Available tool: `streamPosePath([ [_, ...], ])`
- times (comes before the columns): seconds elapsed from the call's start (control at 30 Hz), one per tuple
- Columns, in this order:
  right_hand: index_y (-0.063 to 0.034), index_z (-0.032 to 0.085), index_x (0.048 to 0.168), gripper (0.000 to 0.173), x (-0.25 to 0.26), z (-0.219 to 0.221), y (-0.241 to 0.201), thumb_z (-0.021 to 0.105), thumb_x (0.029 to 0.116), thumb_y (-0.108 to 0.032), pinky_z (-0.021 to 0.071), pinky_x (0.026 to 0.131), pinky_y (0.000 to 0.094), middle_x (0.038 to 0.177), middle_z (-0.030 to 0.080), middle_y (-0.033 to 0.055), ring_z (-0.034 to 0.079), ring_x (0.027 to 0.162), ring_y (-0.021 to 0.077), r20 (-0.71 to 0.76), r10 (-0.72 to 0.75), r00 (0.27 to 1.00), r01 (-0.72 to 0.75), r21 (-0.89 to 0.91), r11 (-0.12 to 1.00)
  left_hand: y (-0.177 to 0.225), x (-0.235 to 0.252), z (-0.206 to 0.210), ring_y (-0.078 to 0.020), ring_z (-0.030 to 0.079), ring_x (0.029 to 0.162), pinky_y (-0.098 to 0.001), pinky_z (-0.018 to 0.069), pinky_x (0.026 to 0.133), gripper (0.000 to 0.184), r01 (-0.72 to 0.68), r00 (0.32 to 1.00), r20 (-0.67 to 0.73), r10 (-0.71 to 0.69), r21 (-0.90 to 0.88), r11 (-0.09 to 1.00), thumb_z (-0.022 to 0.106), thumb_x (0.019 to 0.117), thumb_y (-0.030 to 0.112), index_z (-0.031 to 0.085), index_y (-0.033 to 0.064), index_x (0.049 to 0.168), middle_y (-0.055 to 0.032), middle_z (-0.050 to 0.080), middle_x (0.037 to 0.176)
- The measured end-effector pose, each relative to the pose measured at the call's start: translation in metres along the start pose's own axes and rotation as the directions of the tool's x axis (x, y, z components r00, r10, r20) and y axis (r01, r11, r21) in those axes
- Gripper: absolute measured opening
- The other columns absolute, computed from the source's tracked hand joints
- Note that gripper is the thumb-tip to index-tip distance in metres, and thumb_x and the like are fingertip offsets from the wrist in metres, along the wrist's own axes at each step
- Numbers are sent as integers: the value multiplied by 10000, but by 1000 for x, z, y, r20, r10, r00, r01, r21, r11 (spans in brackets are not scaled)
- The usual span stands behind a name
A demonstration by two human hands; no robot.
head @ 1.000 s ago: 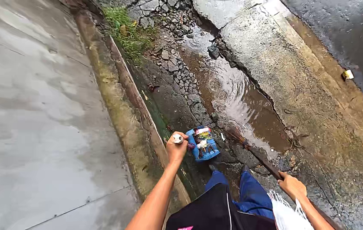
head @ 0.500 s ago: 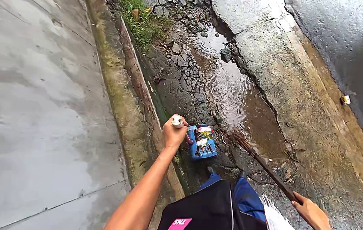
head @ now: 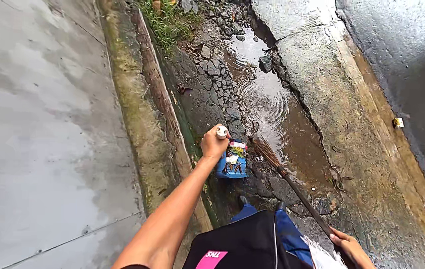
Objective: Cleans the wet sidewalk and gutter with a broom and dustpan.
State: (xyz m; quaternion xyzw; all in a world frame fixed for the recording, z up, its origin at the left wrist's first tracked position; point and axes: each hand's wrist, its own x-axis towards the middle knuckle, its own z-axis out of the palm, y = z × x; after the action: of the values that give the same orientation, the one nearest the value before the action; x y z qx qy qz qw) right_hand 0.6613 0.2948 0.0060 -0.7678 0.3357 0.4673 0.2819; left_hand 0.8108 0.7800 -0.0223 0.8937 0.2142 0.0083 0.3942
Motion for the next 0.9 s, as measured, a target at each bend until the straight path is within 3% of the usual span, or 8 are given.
streamPosePath([
  [0.07, -186, 553, 1507, 432, 0, -2, 4, 541, 1083, -268, 513, 788, 503, 1140, 706, 165, 651, 894, 282, -65, -19, 998, 2, -246, 969, 8, 1, 3, -452, 674, 1013, -703, 477, 839, 179, 19, 1000, 17, -19, 7, 1000, 680, 865, 14, 707, 8, 1042, -227, 714, 1048],
  [0.13, -206, 575, 1492, 439, 11, 14, 3, 532, 1067, -309, 466, 1021, 657, 1344, 677, 192, 640, 1236, 406, -99, 9, 995, -49, -409, 911, 13, -1, 8, -452, 673, 1037, -702, 477, 861, 182, 24, 999, 41, -24, -1, 1000, 681, 890, 35, 709, 8, 1068, -229, 715, 1070],
  [0.23, -230, 680, 1367, 372, 44, 54, -4, 576, 1037, -366, 482, 986, 657, 1303, 705, 154, 651, 1223, 387, -54, -2, 999, -23, -468, 883, 16, -4, 15, -450, 675, 1048, -702, 479, 867, 212, 44, 997, 66, -44, 7, 999, 676, 905, 62, 712, 21, 1110, -229, 716, 1087],
  [0.4, -244, 582, 1489, 447, 25, 64, -24, 566, 1052, -338, 464, 1057, 619, 1370, 675, 142, 640, 1257, 350, 53, -123, 991, 134, -385, 913, 17, -8, 14, -443, 679, 1037, -686, 482, 859, 190, 55, 996, 72, -56, 17, 998, 668, 921, 67, 709, 24, 1102, -226, 717, 1074],
  [0.6, -144, 544, 1503, 452, -19, -3, 1, 577, 1064, -245, 441, 574, 346, 949, 669, 122, 515, 617, 141, -8, -86, 996, 84, -177, 981, 5, -5, 9, -438, 680, 1021, -684, 475, 841, 152, 41, 998, 57, -41, 8, 999, 675, 919, 73, 720, 36, 1060, -214, 721, 1066],
  [0.67, -185, 550, 1507, 451, -5, 5, -15, 567, 1072, -304, 484, 641, 420, 1017, 690, 138, 588, 709, 212, -68, -76, 995, 52, -304, 951, 4, -3, 7, -441, 676, 1028, -686, 474, 846, 148, 50, 997, 55, -50, 8, 999, 679, 923, 76, 720, 33, 1059, -216, 720, 1072],
  [0.77, -248, 566, 1498, 441, 39, 48, -64, 541, 1068, -342, 471, 1023, 625, 1367, 666, 162, 640, 1238, 376, -107, -60, 992, 3, -469, 883, 5, -4, 8, -453, 677, 1029, -693, 473, 850, 170, 65, 996, 58, -65, 10, 998, 683, 930, 92, 717, 26, 1082, -231, 717, 1074],
  [0.9, -277, 506, 1544, 486, 40, 79, -125, 520, 1063, -345, 462, 1056, 619, 1424, 638, 140, 607, 1307, 367, 36, -154, 988, 138, -663, 736, 6, 2, 3, -450, 681, 1027, -688, 480, 853, 208, 97, 995, 10, -97, -16, 995, 679, 928, 87, 712, 26, 1124, -230, 720, 1073],
])
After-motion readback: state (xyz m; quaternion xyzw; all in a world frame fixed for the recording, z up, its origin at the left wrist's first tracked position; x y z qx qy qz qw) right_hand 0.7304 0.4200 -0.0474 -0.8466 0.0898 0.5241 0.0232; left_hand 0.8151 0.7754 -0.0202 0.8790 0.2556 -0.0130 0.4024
